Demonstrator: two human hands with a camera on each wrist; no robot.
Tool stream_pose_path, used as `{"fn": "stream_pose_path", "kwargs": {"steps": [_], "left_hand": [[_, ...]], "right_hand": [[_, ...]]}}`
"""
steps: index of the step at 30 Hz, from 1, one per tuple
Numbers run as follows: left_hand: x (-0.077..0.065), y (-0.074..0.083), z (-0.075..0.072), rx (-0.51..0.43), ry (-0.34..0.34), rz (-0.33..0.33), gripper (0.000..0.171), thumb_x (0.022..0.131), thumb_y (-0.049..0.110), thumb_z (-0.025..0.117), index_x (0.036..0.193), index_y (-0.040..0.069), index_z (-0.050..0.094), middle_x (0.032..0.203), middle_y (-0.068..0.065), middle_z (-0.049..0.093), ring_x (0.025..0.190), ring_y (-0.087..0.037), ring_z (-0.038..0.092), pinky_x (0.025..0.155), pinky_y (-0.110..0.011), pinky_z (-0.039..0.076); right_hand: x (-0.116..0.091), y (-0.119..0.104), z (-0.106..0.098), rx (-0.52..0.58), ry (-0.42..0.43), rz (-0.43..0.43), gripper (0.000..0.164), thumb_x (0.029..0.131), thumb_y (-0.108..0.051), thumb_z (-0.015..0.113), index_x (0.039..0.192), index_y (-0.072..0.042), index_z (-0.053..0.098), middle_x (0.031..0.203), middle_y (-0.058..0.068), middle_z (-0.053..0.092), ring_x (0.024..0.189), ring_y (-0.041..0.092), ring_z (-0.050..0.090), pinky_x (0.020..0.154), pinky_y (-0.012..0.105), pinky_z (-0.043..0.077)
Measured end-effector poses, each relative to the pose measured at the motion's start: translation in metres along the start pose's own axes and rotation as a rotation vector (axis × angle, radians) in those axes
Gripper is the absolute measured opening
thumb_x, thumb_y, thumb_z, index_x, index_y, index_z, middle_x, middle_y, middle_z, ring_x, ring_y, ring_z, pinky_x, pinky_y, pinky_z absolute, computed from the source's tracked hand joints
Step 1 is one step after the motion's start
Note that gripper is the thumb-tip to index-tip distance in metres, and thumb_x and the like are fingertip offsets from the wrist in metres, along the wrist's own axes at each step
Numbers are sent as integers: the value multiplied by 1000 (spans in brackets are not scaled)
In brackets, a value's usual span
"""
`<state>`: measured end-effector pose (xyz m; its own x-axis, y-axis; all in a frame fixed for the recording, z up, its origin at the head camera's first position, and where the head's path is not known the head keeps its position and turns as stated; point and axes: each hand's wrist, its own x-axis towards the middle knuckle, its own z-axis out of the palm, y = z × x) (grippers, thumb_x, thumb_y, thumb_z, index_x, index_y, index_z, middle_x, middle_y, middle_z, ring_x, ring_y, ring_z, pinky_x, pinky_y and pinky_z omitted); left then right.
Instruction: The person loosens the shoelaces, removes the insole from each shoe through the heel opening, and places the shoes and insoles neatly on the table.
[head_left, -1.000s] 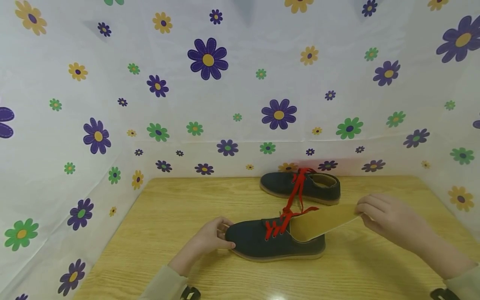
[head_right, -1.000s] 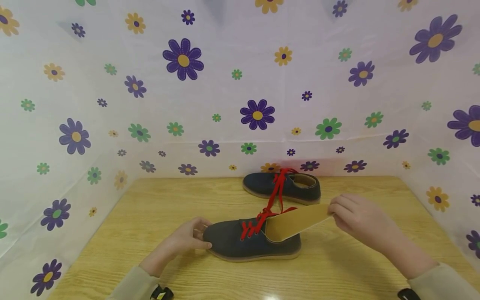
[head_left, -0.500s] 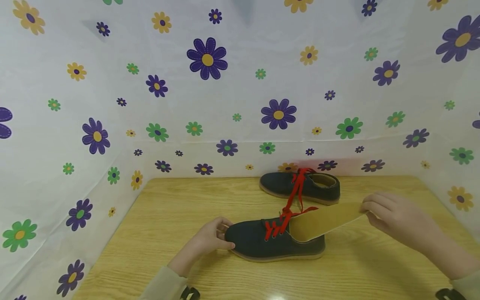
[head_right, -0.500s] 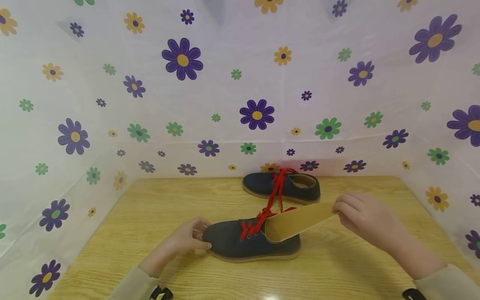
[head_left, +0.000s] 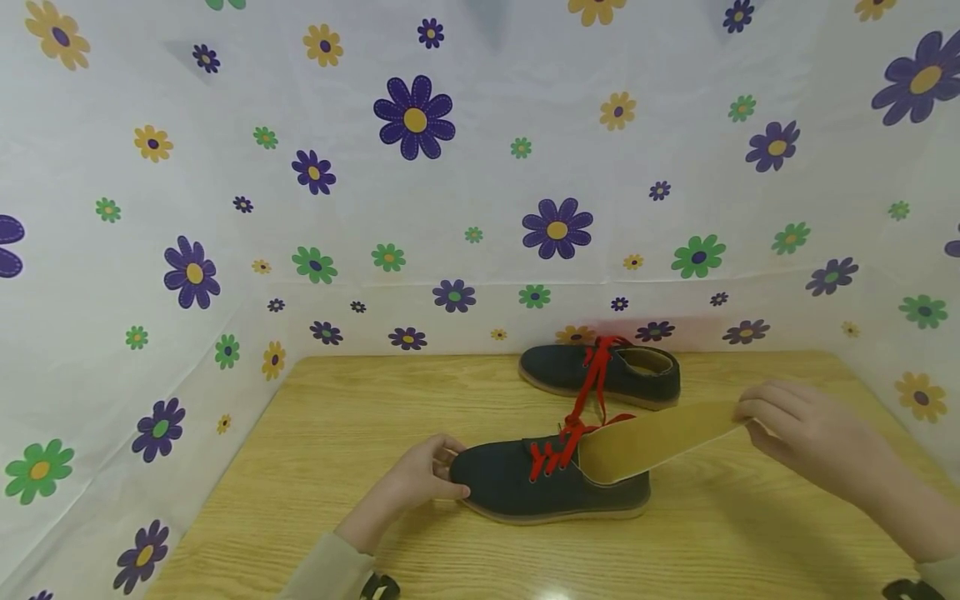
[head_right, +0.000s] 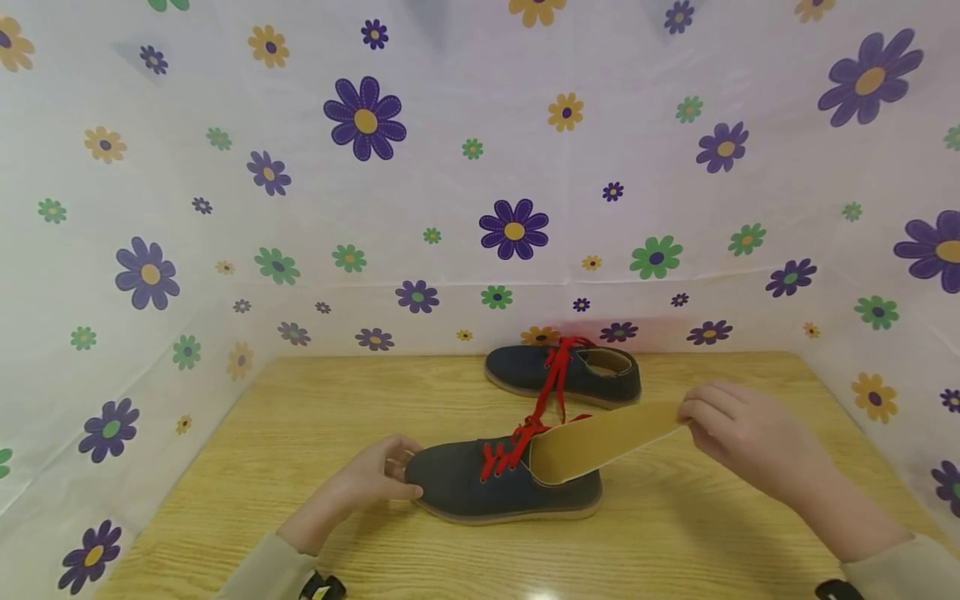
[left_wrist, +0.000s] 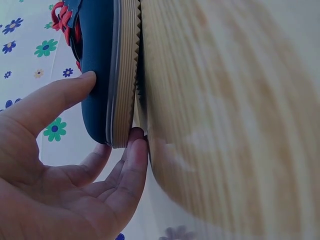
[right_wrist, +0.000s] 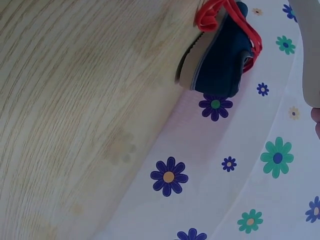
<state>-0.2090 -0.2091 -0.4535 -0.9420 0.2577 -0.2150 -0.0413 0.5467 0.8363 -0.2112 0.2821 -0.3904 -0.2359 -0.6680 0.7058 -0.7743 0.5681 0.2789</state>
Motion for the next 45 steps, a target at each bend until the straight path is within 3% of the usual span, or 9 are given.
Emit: {"fn": "stream_pose_path", "kwargs": {"steps": [5,13,23,29,38,45], "left_hand": [[1,-1,0,11,7,0,54,81,-2,88,128,1,62,124,-18,68,99,-23,70,87,-41,61],[3,-4,0,-3,17,-9,55,79,-2,89,127,2,64,124,-18,68,100,-24,71,87,-43,61],[2,-1,0,4,21,-12,56,79,-2,89,128,2,64,124,-19,69,101,-24,72,86,-43,62],[2,-1,0,-10,19,-19,57,79,-3,89,129,1,63,124,-20,69,103,-25,73,86,-42,62],[3,-3,-1,-40,12,-26,57,78,-4,88,129,0,63,123,-20,68,104,-26,73,85,-40,62],[4,-3,0,-35,20,-28,57,78,-4,89,129,1,63,122,-19,68,102,-25,73,83,-39,62]], "right_hand": [[0,1,-3,-4,9,3,55,117,-33,32,89,-7,71,89,0,71,77,18,67,71,27,56],[-2,-2,-13,-1,-55,39,55,116,-36,32,90,-7,71,89,-1,71,77,17,67,69,28,56],[-3,6,-14,-1,-1,27,52,114,-33,35,87,-7,70,86,-1,70,72,18,66,66,27,54],[-5,7,-22,-12,-35,73,55,114,-37,34,87,-7,71,87,0,71,75,21,67,72,32,53],[-13,7,-28,-42,-14,125,58,114,-44,31,84,-13,69,86,-4,67,77,18,61,75,25,49],[-21,10,-34,-85,-25,181,64,113,-49,29,83,-9,70,83,-3,69,75,19,62,75,24,50]]}}
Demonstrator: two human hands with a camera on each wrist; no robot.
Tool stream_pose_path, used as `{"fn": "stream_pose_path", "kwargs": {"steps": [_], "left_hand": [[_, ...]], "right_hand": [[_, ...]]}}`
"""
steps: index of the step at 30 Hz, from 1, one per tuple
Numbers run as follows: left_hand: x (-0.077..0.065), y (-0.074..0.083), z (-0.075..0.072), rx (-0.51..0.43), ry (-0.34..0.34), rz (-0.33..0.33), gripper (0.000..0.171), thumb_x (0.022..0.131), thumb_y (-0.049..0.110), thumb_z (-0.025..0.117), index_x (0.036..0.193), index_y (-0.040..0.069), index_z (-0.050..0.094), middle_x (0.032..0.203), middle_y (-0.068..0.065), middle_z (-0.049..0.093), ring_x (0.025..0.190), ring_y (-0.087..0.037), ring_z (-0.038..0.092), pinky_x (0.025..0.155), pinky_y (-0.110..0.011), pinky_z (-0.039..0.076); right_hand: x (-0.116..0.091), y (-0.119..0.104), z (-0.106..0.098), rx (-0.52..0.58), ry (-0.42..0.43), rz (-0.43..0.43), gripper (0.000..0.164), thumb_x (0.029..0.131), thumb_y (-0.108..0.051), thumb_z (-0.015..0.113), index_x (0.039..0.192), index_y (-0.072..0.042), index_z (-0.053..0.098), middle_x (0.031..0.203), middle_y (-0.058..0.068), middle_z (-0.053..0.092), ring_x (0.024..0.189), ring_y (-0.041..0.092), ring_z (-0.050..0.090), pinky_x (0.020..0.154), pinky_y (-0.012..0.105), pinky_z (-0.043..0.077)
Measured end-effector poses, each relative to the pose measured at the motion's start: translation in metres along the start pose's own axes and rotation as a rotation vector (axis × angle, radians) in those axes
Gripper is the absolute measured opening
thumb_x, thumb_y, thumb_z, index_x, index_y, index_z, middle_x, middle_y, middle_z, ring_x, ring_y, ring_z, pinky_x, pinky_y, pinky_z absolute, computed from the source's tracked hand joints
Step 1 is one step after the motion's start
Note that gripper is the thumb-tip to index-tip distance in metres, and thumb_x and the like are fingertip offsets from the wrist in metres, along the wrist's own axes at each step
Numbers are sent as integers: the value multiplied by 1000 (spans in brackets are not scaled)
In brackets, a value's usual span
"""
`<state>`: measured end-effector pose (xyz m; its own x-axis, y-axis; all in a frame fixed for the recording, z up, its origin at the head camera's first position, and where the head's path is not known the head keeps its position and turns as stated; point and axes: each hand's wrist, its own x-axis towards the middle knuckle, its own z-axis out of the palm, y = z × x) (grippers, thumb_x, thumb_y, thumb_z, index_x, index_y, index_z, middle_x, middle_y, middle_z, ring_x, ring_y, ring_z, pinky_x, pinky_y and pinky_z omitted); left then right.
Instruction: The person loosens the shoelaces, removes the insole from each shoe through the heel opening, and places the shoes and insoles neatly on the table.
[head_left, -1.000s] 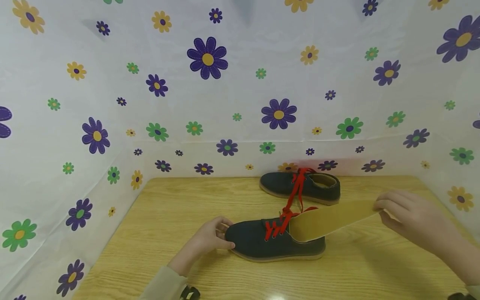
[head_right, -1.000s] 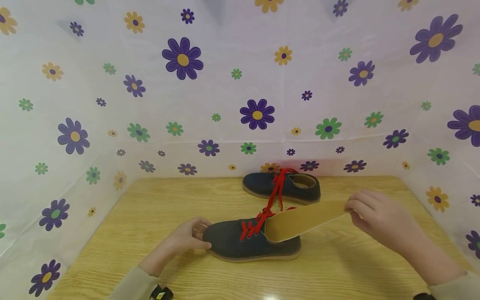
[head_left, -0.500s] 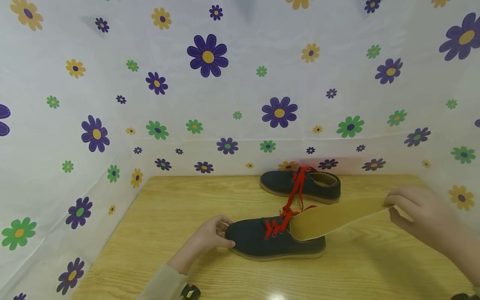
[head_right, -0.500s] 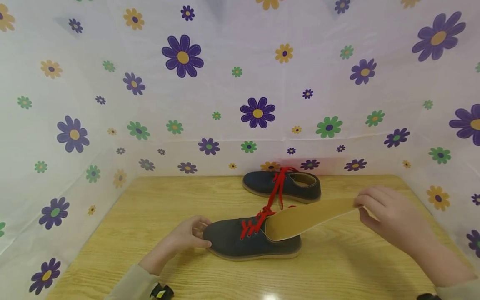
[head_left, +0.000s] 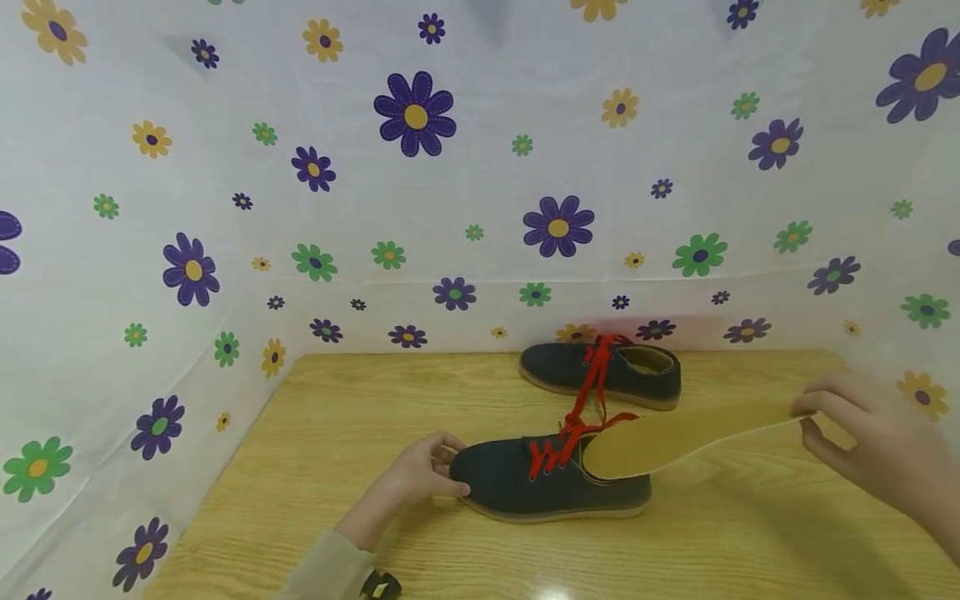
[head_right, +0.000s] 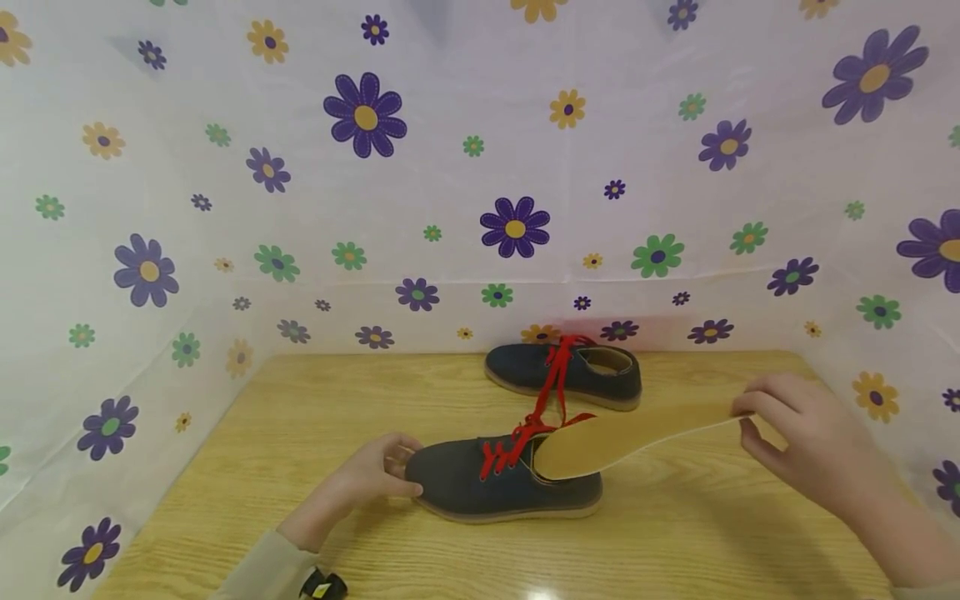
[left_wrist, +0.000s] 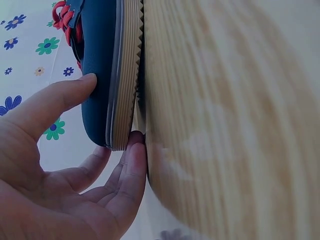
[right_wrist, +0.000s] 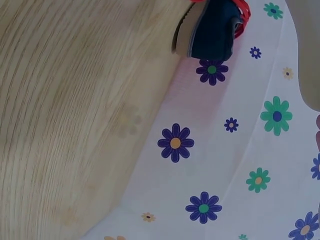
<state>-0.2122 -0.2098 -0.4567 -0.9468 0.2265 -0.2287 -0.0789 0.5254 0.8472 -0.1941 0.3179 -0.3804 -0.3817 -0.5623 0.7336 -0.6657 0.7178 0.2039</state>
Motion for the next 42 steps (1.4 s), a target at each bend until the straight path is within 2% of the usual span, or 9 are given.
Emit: {"fn": "stream_pose_path", "kwargs": {"steps": [8,12,15,18,21,27,33,37,42], "left_hand": [[0,1,0,1,-3,0,56,78,-4,89,128,0,64,121,-19,69,100,-24,72,84,-39,61],[0,-1,-1,2,-8,1,56,78,-3,89,128,1,64,121,-19,69,101,-24,72,85,-39,61],[1,-2,0,-2,-10,1,56,78,-4,89,128,1,63,122,-19,68,101,-24,72,85,-39,61],[1,-2,0,-6,-11,-3,56,78,-4,88,128,1,63,121,-19,68,101,-24,72,84,-39,61],[1,-2,0,-5,-10,-9,57,78,-4,89,129,1,64,121,-19,68,101,-24,72,83,-39,61],[2,-2,0,-7,-14,-4,56,78,-4,88,129,2,63,123,-19,68,101,-24,71,84,-39,60],[2,-3,0,-16,-20,0,56,79,-4,89,128,2,63,123,-19,68,101,-23,71,83,-37,60],[2,-4,0,-16,-23,6,56,78,-4,88,128,2,64,123,-19,68,101,-23,71,83,-37,60],[1,-4,0,-15,-24,11,55,79,-3,88,128,2,63,123,-19,68,101,-24,71,85,-38,60]], "right_hand": [[-5,2,-8,-45,25,59,67,112,-48,30,80,-6,71,82,5,70,71,26,63,71,29,49],[-8,5,-10,-46,37,80,69,112,-50,30,80,-4,72,81,7,69,71,26,61,70,26,48],[-11,8,-11,-16,81,99,69,112,-50,34,80,-2,73,79,8,69,76,13,59,73,14,47],[-13,12,-12,29,130,112,69,111,-49,39,79,2,72,78,11,69,87,-9,52,81,1,42],[-15,15,-14,74,164,119,70,111,-48,42,77,7,71,75,15,67,98,-21,43,88,-3,38],[-18,21,-18,51,191,137,73,111,-49,41,74,8,70,70,14,64,95,-23,39,82,-2,37],[-26,26,-19,14,209,177,75,110,-48,40,72,9,70,67,16,61,90,-25,36,89,-6,30],[-35,31,-21,-36,198,203,76,108,-51,38,71,6,71,66,15,60,90,-27,33,77,-4,32],[-44,34,-25,-85,149,238,81,108,-58,33,72,4,71,64,13,60,93,-30,25,62,6,33]]}}
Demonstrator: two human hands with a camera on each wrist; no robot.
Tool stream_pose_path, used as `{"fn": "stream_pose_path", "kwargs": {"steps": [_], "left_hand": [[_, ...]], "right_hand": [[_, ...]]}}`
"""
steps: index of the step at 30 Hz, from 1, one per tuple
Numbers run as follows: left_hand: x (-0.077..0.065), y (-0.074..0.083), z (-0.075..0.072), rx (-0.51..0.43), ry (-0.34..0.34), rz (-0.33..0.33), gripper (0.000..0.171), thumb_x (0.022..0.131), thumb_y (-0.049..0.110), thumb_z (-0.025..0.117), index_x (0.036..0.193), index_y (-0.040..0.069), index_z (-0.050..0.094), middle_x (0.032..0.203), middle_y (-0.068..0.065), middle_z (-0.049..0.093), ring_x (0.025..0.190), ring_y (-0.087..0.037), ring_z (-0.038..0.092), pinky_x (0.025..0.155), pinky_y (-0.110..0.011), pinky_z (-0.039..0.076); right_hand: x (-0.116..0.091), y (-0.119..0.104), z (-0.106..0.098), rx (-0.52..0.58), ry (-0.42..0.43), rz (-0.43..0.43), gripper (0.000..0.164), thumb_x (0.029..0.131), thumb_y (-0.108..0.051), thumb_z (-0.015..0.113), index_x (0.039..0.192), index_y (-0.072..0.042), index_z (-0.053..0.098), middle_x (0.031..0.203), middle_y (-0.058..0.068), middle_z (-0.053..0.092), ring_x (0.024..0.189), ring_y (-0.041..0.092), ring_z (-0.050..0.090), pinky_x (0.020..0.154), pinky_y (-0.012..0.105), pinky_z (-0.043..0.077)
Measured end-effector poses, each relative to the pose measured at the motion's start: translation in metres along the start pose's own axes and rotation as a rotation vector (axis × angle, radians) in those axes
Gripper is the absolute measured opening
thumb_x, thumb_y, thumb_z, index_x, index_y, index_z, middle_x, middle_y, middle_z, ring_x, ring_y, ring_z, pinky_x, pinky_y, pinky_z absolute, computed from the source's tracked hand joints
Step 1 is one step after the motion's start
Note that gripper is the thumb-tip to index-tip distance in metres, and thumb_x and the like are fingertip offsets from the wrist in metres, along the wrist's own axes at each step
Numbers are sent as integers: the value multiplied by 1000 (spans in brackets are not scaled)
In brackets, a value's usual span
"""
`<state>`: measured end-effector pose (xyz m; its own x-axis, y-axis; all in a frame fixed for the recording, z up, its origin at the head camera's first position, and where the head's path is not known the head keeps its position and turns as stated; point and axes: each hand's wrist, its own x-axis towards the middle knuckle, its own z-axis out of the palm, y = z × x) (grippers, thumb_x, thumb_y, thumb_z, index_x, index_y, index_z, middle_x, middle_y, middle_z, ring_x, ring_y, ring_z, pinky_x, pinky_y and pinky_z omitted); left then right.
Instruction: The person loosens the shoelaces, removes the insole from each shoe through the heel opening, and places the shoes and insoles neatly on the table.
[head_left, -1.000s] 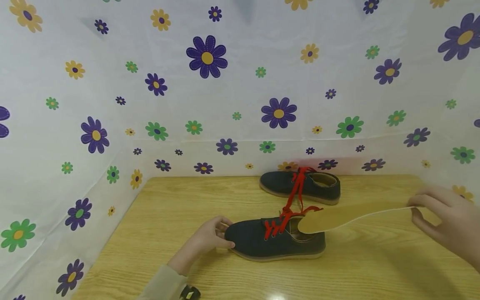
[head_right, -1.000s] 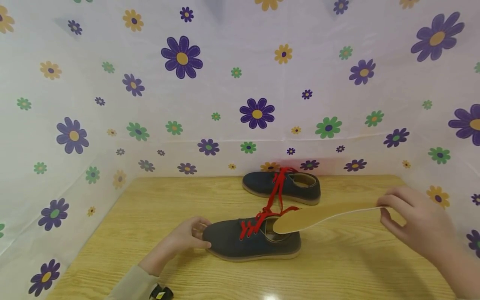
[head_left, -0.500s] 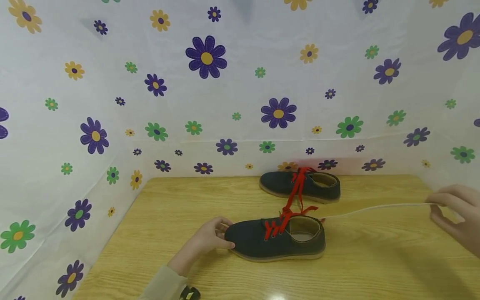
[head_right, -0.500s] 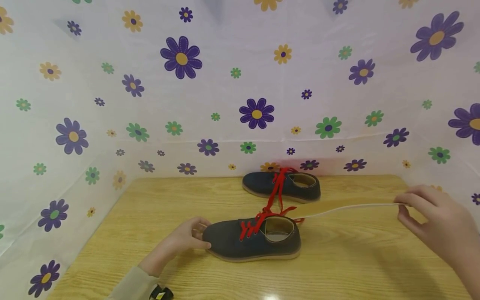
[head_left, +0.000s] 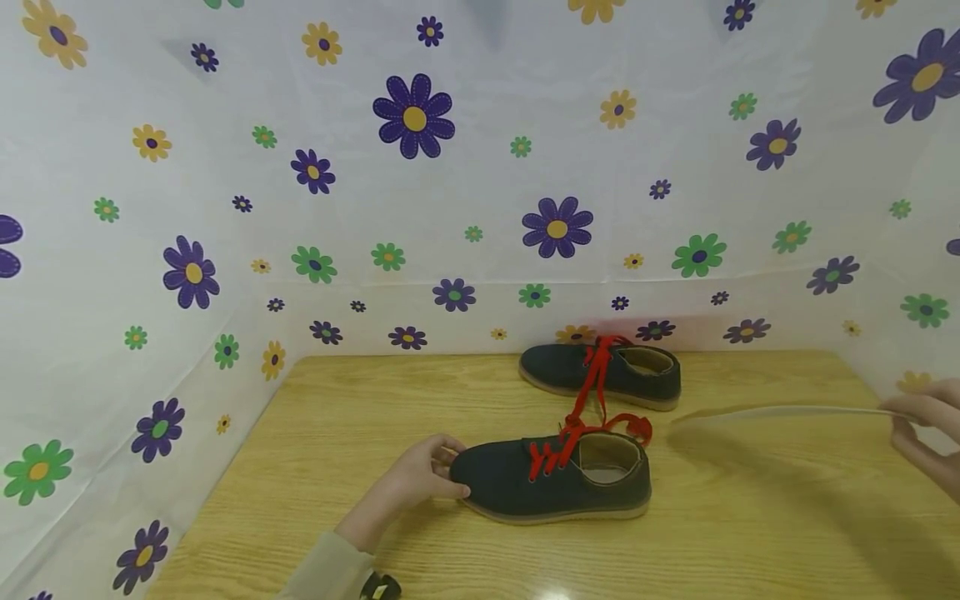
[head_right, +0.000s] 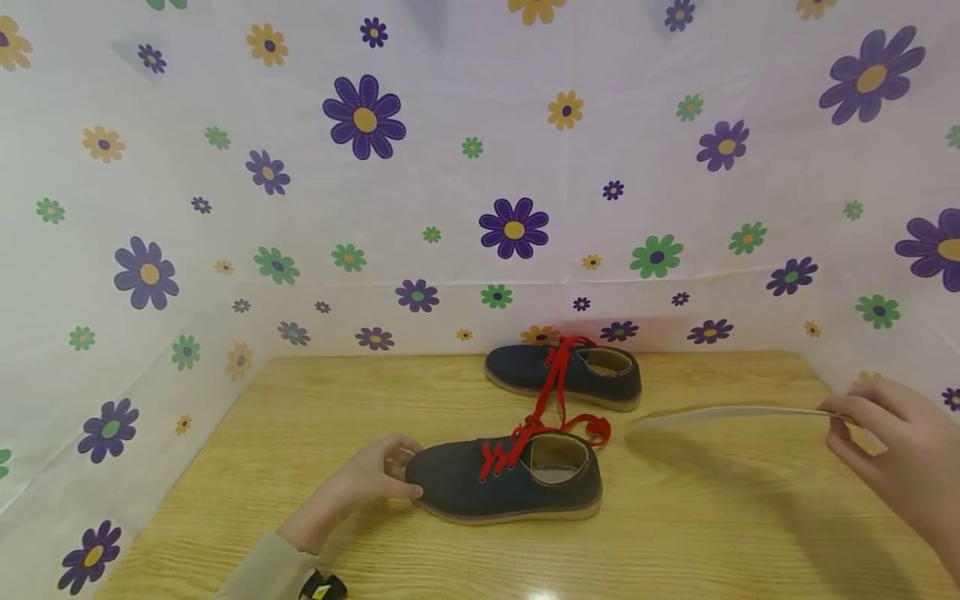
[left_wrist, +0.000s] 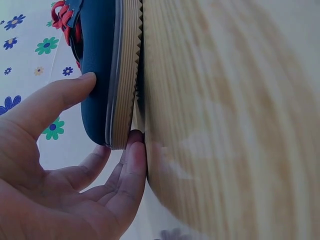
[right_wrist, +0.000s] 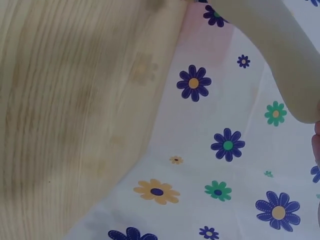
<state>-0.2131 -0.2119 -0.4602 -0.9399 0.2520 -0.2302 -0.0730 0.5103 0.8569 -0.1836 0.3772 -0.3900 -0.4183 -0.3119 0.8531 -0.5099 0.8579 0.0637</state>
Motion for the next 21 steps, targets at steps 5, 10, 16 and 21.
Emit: {"fn": "stream_pose_path", "kwargs": {"steps": [5,10,16,21], "left_hand": [[-1,0,0,2,0,0,56,79,-3,88,128,2,63,122,-19,68,101,-23,71,86,-39,60],[-1,-1,0,-5,-4,-6,56,79,-3,88,129,2,63,123,-19,67,101,-23,71,86,-39,60],[-1,1,0,-6,-8,-9,57,80,-4,88,130,2,62,124,-19,67,102,-25,71,84,-38,59],[-1,1,-1,4,-10,-11,57,80,-3,88,131,2,62,125,-19,67,104,-25,71,85,-38,60]], "right_hand": [[-6,10,-5,-80,-37,-29,84,108,-56,29,71,4,73,60,12,62,76,-19,38,58,8,33],[-19,28,-3,-118,-42,-82,82,109,-50,26,70,4,74,56,8,61,51,8,45,55,10,34],[-27,23,7,-24,77,-178,72,112,-38,35,68,8,67,55,8,56,52,13,45,66,3,33],[-31,9,15,19,87,-292,60,111,-23,35,67,5,64,58,5,49,49,9,35,45,17,33]]}}
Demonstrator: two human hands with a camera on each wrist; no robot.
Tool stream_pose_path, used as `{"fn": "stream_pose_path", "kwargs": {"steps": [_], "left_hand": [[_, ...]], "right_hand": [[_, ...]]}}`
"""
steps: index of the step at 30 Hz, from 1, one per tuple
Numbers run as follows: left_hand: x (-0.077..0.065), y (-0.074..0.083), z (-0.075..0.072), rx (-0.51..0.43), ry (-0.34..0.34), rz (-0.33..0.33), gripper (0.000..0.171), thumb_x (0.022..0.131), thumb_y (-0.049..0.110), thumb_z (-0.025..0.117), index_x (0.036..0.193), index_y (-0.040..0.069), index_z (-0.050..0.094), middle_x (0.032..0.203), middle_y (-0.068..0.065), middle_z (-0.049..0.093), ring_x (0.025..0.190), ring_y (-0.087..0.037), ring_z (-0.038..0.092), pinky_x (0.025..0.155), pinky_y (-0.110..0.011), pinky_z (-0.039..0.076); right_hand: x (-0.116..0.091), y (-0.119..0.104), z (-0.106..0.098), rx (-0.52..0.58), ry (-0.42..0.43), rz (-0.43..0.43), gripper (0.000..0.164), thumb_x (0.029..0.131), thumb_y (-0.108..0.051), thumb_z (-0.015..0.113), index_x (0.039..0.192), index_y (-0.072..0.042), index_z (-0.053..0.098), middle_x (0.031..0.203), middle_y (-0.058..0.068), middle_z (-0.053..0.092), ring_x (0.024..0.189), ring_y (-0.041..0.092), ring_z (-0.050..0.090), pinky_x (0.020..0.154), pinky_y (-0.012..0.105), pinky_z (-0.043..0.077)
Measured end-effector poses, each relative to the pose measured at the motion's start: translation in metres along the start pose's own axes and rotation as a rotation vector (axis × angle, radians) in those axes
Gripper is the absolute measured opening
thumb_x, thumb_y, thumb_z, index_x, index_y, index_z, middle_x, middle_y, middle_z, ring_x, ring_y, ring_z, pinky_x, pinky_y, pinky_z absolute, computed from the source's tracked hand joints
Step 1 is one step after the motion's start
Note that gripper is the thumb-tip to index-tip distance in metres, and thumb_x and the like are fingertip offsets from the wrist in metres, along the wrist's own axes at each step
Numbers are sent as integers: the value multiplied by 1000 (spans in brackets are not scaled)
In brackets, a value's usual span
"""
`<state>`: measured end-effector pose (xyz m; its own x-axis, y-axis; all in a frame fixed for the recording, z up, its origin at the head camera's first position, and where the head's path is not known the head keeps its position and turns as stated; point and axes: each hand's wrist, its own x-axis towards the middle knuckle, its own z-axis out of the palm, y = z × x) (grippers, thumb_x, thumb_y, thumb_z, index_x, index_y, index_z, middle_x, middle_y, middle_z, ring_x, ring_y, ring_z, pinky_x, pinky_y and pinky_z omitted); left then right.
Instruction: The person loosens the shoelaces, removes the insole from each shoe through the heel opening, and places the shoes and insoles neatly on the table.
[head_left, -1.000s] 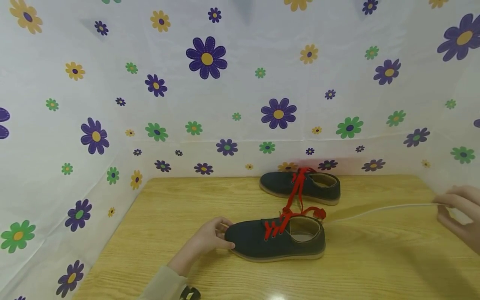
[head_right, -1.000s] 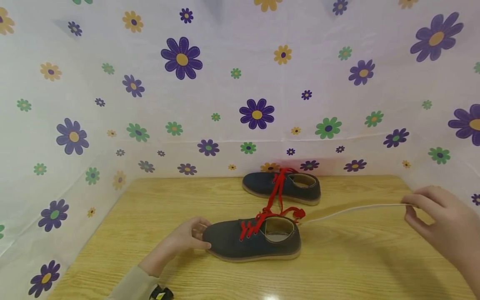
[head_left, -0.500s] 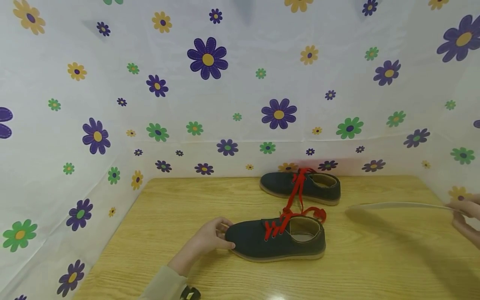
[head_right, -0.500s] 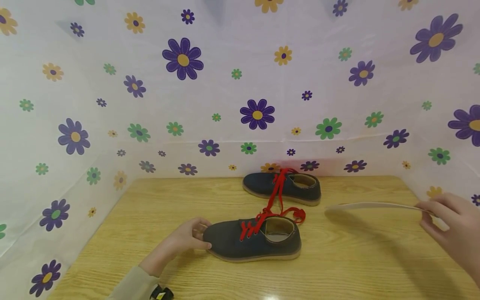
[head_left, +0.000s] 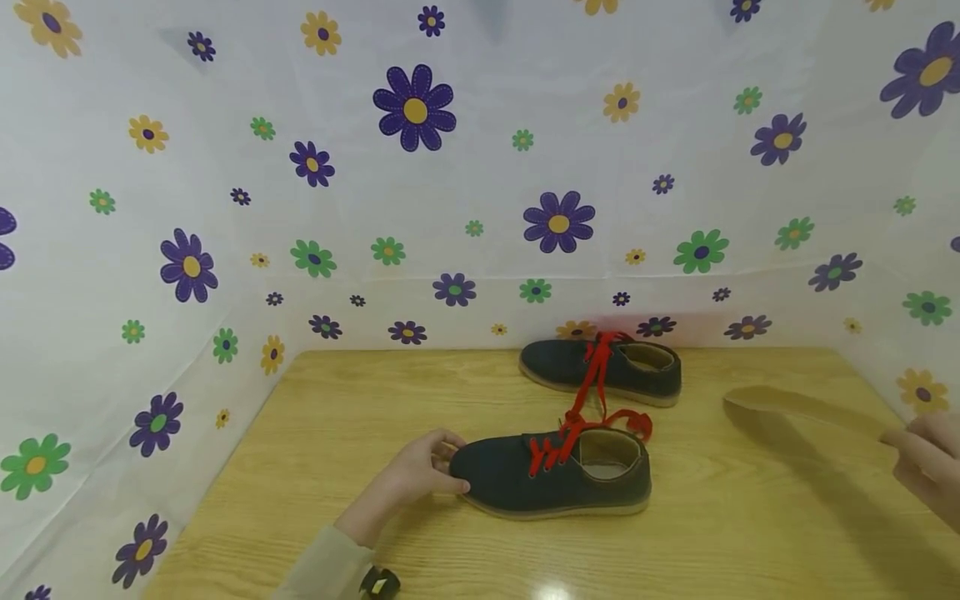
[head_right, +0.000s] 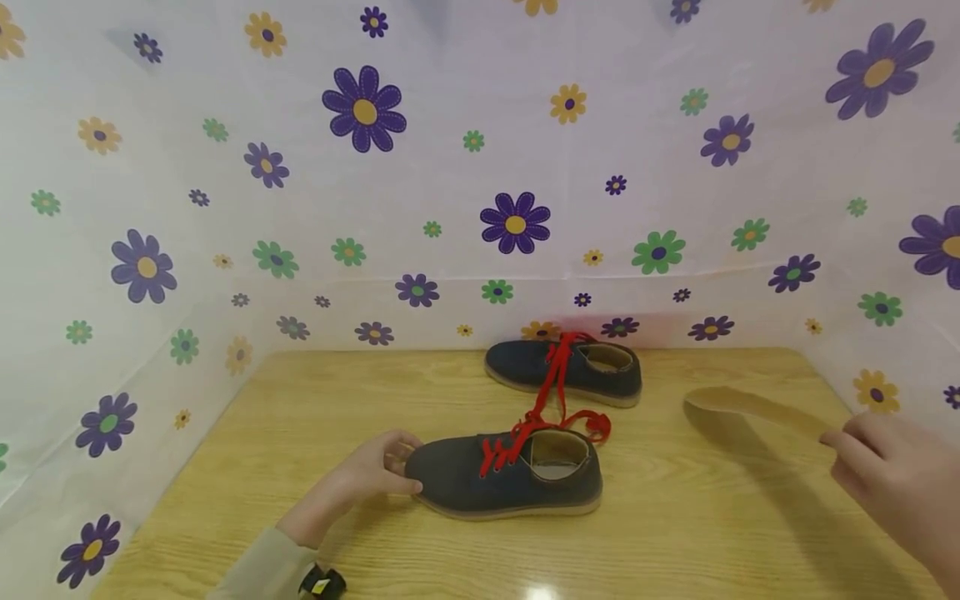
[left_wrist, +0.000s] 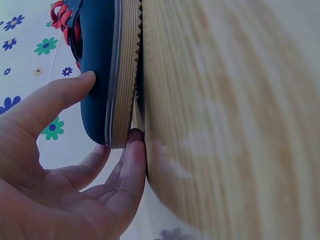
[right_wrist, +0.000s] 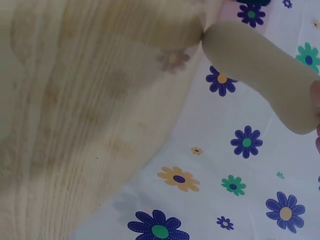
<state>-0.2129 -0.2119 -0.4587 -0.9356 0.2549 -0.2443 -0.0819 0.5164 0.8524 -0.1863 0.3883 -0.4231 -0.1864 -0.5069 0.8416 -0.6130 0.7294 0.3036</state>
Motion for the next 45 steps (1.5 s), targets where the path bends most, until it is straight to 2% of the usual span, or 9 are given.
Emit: {"fn": "stream_pose_path", "kwargs": {"steps": [6,17,18,21,24,30,37,42,45], "left_hand": [[2,-1,-1,13,-7,0,56,81,-1,88,131,2,62,128,-20,66,106,-27,70,87,-40,61],[2,0,0,34,2,-5,56,81,-1,88,130,2,63,128,-21,67,106,-27,71,86,-42,61],[2,0,0,34,1,-6,55,81,-1,88,130,2,63,128,-21,67,106,-27,71,86,-41,61],[2,0,0,37,-3,-5,55,81,-1,88,130,2,63,128,-21,67,106,-27,71,86,-41,61],[2,0,0,39,-8,1,56,81,-1,88,130,2,63,128,-21,67,105,-27,71,86,-41,61],[2,-1,-1,32,-15,14,56,81,-1,88,131,1,62,128,-21,67,104,-26,71,87,-41,61],[2,-1,-1,33,-20,17,56,81,0,88,130,1,62,128,-21,67,104,-26,70,84,-39,60],[2,0,-1,26,-22,17,56,81,-1,87,130,1,62,127,-21,67,103,-25,70,84,-38,59],[2,0,-1,22,-20,11,56,81,-1,88,131,1,62,126,-20,67,104,-25,70,84,-38,59]], "right_hand": [[-2,-18,1,75,-110,-35,65,116,-28,25,70,1,61,68,2,47,57,2,32,48,14,30],[-18,-38,5,92,-343,70,77,115,-39,15,65,-8,65,67,-6,42,64,-5,26,50,12,26],[-19,-40,5,101,-379,85,67,116,-28,27,64,-8,65,67,-6,42,64,-6,26,50,12,27],[-24,-45,4,98,-517,153,28,92,-1,71,66,-10,69,68,-8,43,62,-5,30,50,14,32],[-24,-49,3,63,-709,239,36,52,16,88,71,-11,74,70,-11,42,62,-3,30,51,18,35],[-20,-51,3,14,-1014,355,32,67,12,89,82,-14,79,74,-9,50,63,2,41,56,23,46],[-26,-50,6,48,-1096,373,30,71,11,87,84,-15,77,76,-9,53,64,5,51,58,24,51],[-29,-51,7,92,-1135,430,26,76,11,84,89,-12,78,72,-11,43,61,0,33,54,21,39],[-28,-51,6,106,-1160,462,23,77,6,86,90,-11,78,73,-11,50,61,0,44,57,21,48]]}}
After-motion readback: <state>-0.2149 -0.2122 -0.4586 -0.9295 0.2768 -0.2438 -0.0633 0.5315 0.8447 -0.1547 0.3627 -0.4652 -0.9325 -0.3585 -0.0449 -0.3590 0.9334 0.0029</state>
